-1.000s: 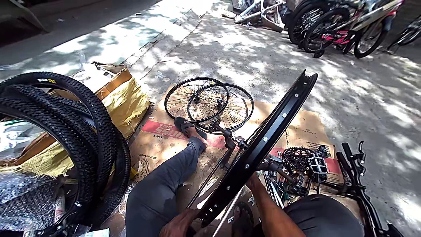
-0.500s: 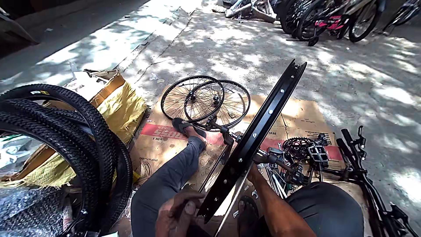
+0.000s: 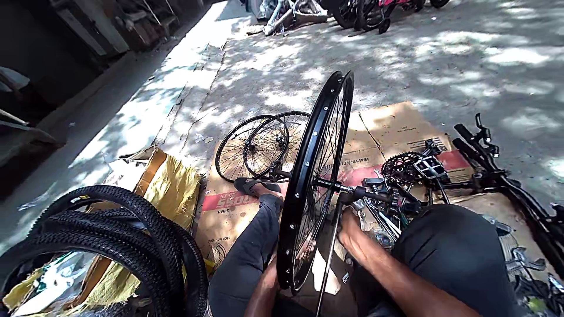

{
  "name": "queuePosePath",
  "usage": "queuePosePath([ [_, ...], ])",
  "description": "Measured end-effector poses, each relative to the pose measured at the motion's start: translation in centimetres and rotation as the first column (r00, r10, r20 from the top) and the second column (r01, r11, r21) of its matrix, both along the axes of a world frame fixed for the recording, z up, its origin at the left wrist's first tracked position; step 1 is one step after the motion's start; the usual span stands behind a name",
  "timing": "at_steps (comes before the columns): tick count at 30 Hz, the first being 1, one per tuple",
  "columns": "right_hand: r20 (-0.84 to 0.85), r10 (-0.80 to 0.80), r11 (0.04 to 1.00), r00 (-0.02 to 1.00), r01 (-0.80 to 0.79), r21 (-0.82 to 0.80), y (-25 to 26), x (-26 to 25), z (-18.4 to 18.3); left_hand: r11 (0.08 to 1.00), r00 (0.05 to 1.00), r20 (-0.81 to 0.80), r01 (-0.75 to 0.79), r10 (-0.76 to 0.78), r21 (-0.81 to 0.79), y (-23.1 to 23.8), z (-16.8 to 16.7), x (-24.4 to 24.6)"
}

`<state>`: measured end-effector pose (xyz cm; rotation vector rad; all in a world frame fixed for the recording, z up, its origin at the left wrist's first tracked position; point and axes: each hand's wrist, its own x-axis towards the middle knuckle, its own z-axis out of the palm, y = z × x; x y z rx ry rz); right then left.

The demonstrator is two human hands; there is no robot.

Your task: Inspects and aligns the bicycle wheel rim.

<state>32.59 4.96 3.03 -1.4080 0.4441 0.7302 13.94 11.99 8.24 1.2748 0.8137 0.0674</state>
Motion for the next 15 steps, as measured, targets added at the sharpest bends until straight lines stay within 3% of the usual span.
queuePosePath([
  [2,0.13,0.129,0.99,0.983,-0.12,-0.074,-2.3,-1.7,3.0,0.999,0.994,0.108,0.002,0.002,-0.043,0.0,0.3,0.4],
  [3,0.275,0.237,0.97,0.932,-0.212,-0.115,-3.6,-2.2,3.3,0.998,0.992,0.125,-0.002,0.01,-0.064,0.1,0.6,0.6],
  [4,0.444,0.354,0.935,0.823,-0.305,-0.179,-4.9,-2.7,3.2,0.996,0.99,0.143,-0.011,0.023,-0.084,0.1,1.0,0.7],
  [7,0.787,0.536,0.806,0.305,-0.462,-0.37,-7.0,-3.3,3.9,0.988,0.981,0.188,-0.016,0.045,-0.155,0.2,1.2,0.2],
  [9,0.851,0.521,0.728,0.067,-0.554,-0.402,-6.9,-3.3,5.3,0.987,0.981,0.176,-0.052,0.079,-0.152,0.2,2.3,-0.7],
  [11,0.895,0.432,0.693,-0.108,-0.596,-0.406,-6.3,-3.1,6.6,0.98,0.955,0.254,-0.109,0.15,-0.168,0.0,3.4,-1.5],
  [15,0.934,0.28,0.698,-0.223,-0.621,-0.357,-4.6,-2.7,8.2,0.988,0.903,0.407,-0.155,0.141,0.002,-1.0,6.5,-2.2],
])
